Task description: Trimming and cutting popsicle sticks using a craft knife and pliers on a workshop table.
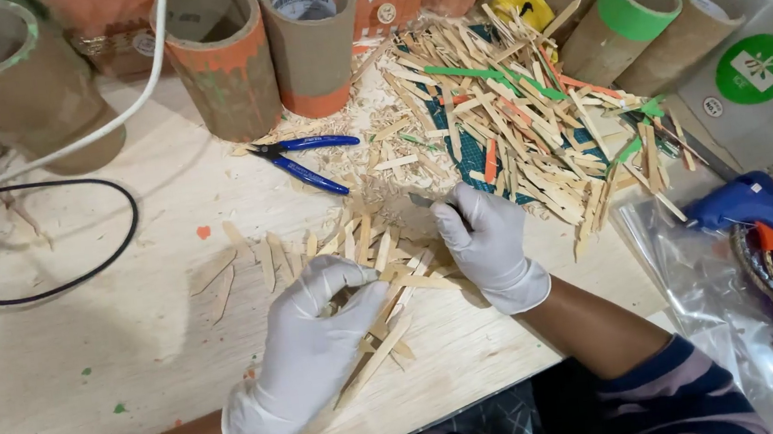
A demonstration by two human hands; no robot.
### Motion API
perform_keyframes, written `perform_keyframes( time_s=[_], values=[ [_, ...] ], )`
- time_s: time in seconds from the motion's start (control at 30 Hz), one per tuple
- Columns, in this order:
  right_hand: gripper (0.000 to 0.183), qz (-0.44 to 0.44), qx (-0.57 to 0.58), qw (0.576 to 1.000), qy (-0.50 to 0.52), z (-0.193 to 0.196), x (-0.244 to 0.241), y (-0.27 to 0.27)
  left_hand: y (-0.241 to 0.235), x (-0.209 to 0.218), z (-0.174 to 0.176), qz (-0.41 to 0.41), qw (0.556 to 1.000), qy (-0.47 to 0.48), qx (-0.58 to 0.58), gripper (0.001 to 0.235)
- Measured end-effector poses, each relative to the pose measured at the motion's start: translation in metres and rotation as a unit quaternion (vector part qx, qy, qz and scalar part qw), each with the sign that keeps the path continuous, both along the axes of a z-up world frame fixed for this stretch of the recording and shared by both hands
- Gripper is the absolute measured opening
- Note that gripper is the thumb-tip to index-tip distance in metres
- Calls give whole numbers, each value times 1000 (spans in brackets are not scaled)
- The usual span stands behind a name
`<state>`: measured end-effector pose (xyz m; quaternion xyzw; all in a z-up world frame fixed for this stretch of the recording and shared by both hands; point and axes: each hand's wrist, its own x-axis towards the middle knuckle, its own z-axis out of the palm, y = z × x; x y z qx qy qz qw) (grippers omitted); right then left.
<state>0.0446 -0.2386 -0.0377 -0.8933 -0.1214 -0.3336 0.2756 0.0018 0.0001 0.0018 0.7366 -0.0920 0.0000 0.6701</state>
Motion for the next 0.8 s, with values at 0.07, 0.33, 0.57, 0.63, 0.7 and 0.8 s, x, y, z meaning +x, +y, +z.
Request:
perform_keyframes(
  time_s=[0.07,0.33,0.57,0.63,0.7,0.8],
  values=[
    [48,4,-2,1000,-7,0,0,1,5,14,11,12,995,-30,91,18],
    [34,15,65,997,32,-8,-1,-9,25,52,0,154,955,-239,84,38],
    [31,12,109,994,30,-12,3,-14,4,6,-2,-223,799,-482,281,41],
    [30,3,114,993,36,-16,4,-16,2,-6,-12,-349,731,-444,383,54],
    [31,-23,122,991,47,-16,3,-16,-1,-5,-27,-372,776,-390,328,52],
    [32,-29,153,985,78,-15,7,-20,12,16,-13,-375,764,-381,362,54]
  ],
)
